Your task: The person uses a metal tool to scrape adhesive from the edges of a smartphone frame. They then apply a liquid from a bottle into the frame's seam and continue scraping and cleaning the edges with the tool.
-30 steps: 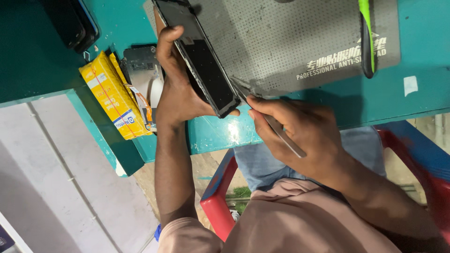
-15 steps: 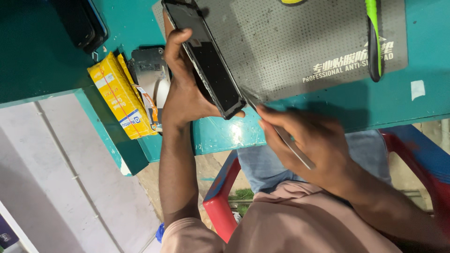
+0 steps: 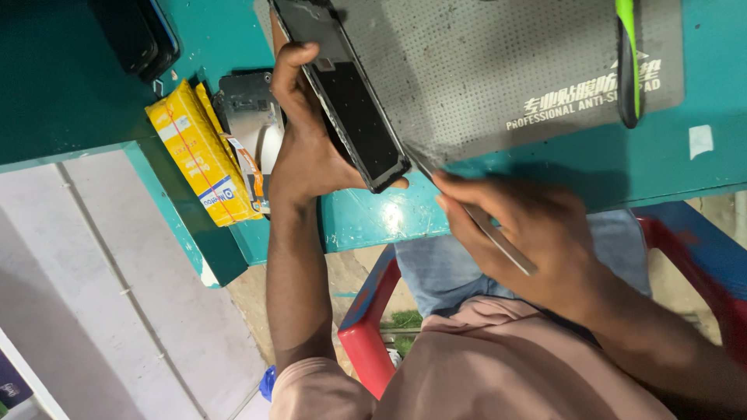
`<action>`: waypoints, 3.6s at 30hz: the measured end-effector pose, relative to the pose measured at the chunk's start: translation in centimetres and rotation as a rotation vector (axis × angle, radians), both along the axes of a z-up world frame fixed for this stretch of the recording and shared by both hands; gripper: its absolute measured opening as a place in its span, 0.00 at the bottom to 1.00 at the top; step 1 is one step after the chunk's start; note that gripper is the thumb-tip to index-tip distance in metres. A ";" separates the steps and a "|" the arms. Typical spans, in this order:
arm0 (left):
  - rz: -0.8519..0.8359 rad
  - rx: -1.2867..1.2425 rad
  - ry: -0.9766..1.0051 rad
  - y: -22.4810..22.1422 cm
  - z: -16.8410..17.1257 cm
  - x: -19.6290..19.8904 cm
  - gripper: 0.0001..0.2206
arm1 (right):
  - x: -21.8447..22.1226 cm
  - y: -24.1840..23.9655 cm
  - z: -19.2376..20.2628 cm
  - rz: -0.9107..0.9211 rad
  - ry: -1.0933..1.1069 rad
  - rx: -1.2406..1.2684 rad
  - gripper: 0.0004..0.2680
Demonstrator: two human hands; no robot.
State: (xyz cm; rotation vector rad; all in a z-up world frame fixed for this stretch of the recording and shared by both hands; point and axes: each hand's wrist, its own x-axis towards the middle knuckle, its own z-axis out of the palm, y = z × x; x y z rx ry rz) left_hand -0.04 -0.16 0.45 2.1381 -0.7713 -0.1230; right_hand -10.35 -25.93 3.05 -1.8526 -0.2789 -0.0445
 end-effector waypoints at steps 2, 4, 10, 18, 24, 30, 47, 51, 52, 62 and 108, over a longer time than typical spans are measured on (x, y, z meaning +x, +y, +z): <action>-0.001 -0.018 0.060 0.2 -0.1 0.0 0.69 | -0.3 0.1 0.3 -0.019 -0.056 -0.002 0.09; -0.010 -0.038 0.103 0.2 -0.2 -0.2 0.68 | -0.2 0.4 0.1 -0.028 -0.098 -0.017 0.09; 0.006 -0.035 0.105 -0.1 0.2 -0.2 0.68 | 1.5 1.5 -1.4 -0.042 0.002 -0.013 0.08; 0.032 -0.055 0.149 1.1 -0.9 -0.6 0.68 | 0.7 0.9 0.2 -0.040 -0.040 0.018 0.09; 0.038 -0.050 0.174 0.7 -0.7 -0.3 0.67 | 2.3 1.5 -0.6 -0.042 0.197 -0.028 0.07; 0.005 -0.067 0.161 0.7 -0.7 -0.4 0.67 | -0.4 0.9 -1.3 -0.043 -0.116 -0.006 0.09; 0.107 -0.312 -0.115 1.0 0.2 -0.1 0.66 | 4.7 0.3 0.9 -0.037 -0.462 -0.486 0.17; 0.081 -0.441 -0.109 1.2 1.2 0.0 0.64 | 4.4 -0.5 2.7 -0.094 -0.405 -0.596 0.19; 0.075 -0.463 -0.115 1.2 1.2 0.0 0.64 | 4.4 -0.9 3.0 -0.214 -0.385 -0.644 0.16; 0.018 -0.521 -0.172 1.1 2.6 -1.0 0.68 | 7.2 -5.0 -1.6 -0.480 -0.375 -0.684 0.11; -0.325 -1.105 0.405 0.1 2.8 -3.4 0.45 | 4.4 0.3 5.4 0.334 -0.518 -0.209 0.06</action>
